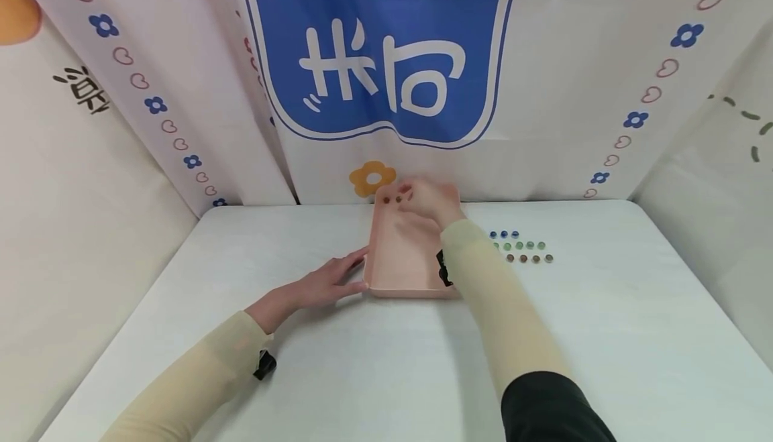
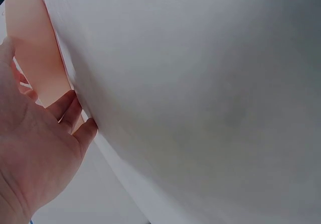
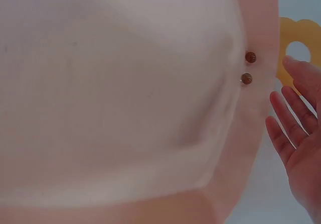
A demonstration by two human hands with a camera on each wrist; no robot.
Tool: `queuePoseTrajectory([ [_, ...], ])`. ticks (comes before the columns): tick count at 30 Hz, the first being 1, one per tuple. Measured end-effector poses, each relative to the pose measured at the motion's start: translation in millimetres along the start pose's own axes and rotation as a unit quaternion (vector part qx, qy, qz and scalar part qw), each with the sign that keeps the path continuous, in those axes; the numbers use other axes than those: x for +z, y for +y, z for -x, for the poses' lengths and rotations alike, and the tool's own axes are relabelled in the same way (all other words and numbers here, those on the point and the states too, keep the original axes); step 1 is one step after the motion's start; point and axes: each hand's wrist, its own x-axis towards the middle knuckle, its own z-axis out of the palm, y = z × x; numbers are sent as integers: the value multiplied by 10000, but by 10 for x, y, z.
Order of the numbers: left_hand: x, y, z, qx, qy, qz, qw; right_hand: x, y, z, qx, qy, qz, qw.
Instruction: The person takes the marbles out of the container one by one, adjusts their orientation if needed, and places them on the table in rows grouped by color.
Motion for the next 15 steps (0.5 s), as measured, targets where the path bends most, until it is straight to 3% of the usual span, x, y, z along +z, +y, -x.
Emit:
queuePoseTrajectory([
  [5, 18, -9, -13, -10, 1, -61, 10000, 85, 65, 6, 128, -223, -505, 9984],
  [10, 10, 12, -11, 16, -11, -70, 10000, 143, 114, -32, 39, -249, -367, 9990],
  [15, 7, 27, 4, -4, -6, -45, 10000, 199, 140, -94, 214, -349, -610, 9973],
])
